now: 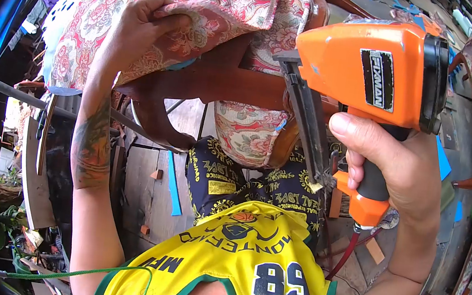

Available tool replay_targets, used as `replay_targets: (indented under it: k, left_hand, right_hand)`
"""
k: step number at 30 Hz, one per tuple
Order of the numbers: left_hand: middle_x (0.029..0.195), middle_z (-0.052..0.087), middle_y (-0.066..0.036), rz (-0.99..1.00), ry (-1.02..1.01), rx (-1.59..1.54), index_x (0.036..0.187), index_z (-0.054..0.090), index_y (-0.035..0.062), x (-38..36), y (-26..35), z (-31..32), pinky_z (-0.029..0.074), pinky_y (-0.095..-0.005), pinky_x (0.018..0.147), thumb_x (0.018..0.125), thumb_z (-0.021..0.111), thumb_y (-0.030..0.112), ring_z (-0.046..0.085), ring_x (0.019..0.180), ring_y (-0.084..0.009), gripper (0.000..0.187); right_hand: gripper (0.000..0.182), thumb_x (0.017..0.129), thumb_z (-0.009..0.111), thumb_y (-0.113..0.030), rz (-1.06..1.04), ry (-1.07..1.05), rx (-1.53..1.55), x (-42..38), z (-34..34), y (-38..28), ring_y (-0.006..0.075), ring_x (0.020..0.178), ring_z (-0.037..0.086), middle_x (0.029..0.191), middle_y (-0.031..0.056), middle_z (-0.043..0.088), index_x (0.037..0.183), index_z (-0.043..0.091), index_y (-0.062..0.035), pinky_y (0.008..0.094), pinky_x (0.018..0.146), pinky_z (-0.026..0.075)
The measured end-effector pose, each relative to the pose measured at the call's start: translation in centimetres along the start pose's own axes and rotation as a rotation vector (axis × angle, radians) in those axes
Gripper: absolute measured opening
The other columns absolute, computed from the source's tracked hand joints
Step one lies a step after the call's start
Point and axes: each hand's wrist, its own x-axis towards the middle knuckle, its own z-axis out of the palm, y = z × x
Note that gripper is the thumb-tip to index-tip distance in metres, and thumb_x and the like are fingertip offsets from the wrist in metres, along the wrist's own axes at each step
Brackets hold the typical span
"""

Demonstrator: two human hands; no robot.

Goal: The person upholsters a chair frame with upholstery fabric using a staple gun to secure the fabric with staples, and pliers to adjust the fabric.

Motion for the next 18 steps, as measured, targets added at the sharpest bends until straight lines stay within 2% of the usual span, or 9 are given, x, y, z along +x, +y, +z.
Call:
replay_targets:
  k: [3, 4, 5, 7, 9, 10, 13, 15, 18]
  left_hand:
    - [0.08, 0.073, -0.008, 0.06, 0.119, 0.123, 0.108, 0.075, 0.0022, -1.4, 0.6, 1.1, 0.057, -0.0283, 0.062, 0.088, 0.083, 0.017, 0.069, 0.071, -0.007, 0.026]
    - [0.083, 0.074, -0.007, 0.118, 0.068, 0.237, 0.109, 0.075, 0.0054, -3.0, 1.8, 1.3, 0.059, -0.0325, 0.069, 0.08, 0.088, 0.016, 0.072, 0.076, -0.0121, 0.033]
    - [0.083, 0.074, -0.007, 0.119, 0.071, 0.233, 0.109, 0.075, 0.0054, -4.4, 2.0, 1.5, 0.059, -0.0325, 0.069, 0.08, 0.088, 0.016, 0.072, 0.076, -0.0121, 0.033]
    - [0.103, 0.074, -0.006, 0.329, -0.058, 0.371, 0.117, 0.074, 0.0097, -6.7, 2.1, 1.7, 0.056, -0.0422, 0.091, 0.071, 0.087, 0.009, 0.072, 0.099, -0.0221, 0.048]
    - [0.128, 0.067, -0.007, 0.534, 0.08, 0.792, 0.128, 0.07, 0.0142, -8.4, 1.6, 2.2, 0.042, -0.0502, 0.113, 0.066, 0.082, 0.003, 0.061, 0.124, -0.0305, 0.064]
    - [0.142, 0.058, -0.008, 0.481, 0.067, 0.889, 0.136, 0.066, 0.0161, -9.2, 0.9, 2.6, 0.032, -0.053, 0.122, 0.066, 0.079, 0.001, 0.053, 0.133, -0.0308, 0.073]
    - [0.148, 0.056, -0.006, 0.479, 0.141, 0.92, 0.142, 0.063, 0.0173, -10.2, -1.4, 4.5, 0.029, -0.0524, 0.125, 0.073, 0.072, 0.002, 0.049, 0.141, -0.03, 0.072]
    - [0.152, 0.054, -0.005, 0.449, 0.116, 0.944, 0.144, 0.061, 0.0126, -10.7, -1.8, 5.5, 0.03, -0.0517, 0.125, 0.081, 0.062, 0.002, 0.043, 0.146, -0.0301, 0.064]
    - [0.147, 0.058, -0.005, 0.451, 0.246, 0.894, 0.142, 0.062, 0.0097, -11.4, -3.0, 6.9, 0.034, -0.0498, 0.123, 0.081, 0.065, 0.004, 0.044, 0.145, -0.0295, 0.062]
  right_hand:
    - [0.019, 0.091, 0.074, -0.018, -0.022, -0.029, 0.003, 0.5, -0.1, 0.2, 0.0103, 0.05, 0.054, 0.063, 0.0023, 0.056, 0.095, 0.067, 0.0001, 0.0274, 0.048, 0.048]
    - [0.022, 0.091, 0.075, -0.019, -0.028, -0.047, 0.014, 0.7, -0.2, 0.3, 0.0091, 0.051, 0.055, 0.063, 0.0015, 0.059, 0.1, 0.071, 0.0007, 0.0264, 0.05, 0.049]
    - [0.022, 0.091, 0.075, -0.019, -0.029, -0.047, 0.009, 0.8, 0.0, 0.0, 0.0091, 0.051, 0.055, 0.063, 0.0015, 0.059, 0.1, 0.071, 0.0007, 0.0264, 0.05, 0.049]
    - [0.019, 0.092, 0.074, -0.017, -0.012, -0.035, 0.018, 0.9, 0.8, -0.5, 0.009, 0.052, 0.055, 0.063, 0.0013, 0.059, 0.1, 0.071, 0.0001, 0.0265, 0.05, 0.048]
    - [0.016, 0.093, 0.073, -0.015, 0.004, -0.059, -0.011, 1.3, 1.0, -0.7, 0.0091, 0.052, 0.055, 0.063, 0.0012, 0.059, 0.098, 0.07, -0.0007, 0.0267, 0.05, 0.048]
    - [0.016, 0.091, 0.073, -0.015, -0.01, -0.088, -0.043, 1.6, 1.5, -1.0, 0.0108, 0.051, 0.055, 0.063, 0.0028, 0.058, 0.094, 0.068, -0.0003, 0.0281, 0.049, 0.048]
    - [0.016, 0.091, 0.074, -0.015, -0.012, -0.12, -0.1, 2.2, 3.1, -1.9, 0.0127, 0.051, 0.056, 0.062, 0.0041, 0.058, 0.088, 0.067, -0.0009, 0.03, 0.05, 0.048]
    - [0.015, 0.091, 0.074, -0.016, -0.026, -0.125, -0.207, 2.6, 4.7, -2.7, 0.012, 0.053, 0.057, 0.062, 0.0024, 0.058, 0.09, 0.068, -0.0017, 0.0297, 0.051, 0.048]
    - [0.016, 0.09, 0.078, -0.014, -0.014, -0.113, -0.215, 3.3, 6.5, -2.6, 0.0084, 0.052, 0.057, 0.068, 0.0005, 0.063, 0.097, 0.07, -0.0019, 0.0267, 0.049, 0.046]
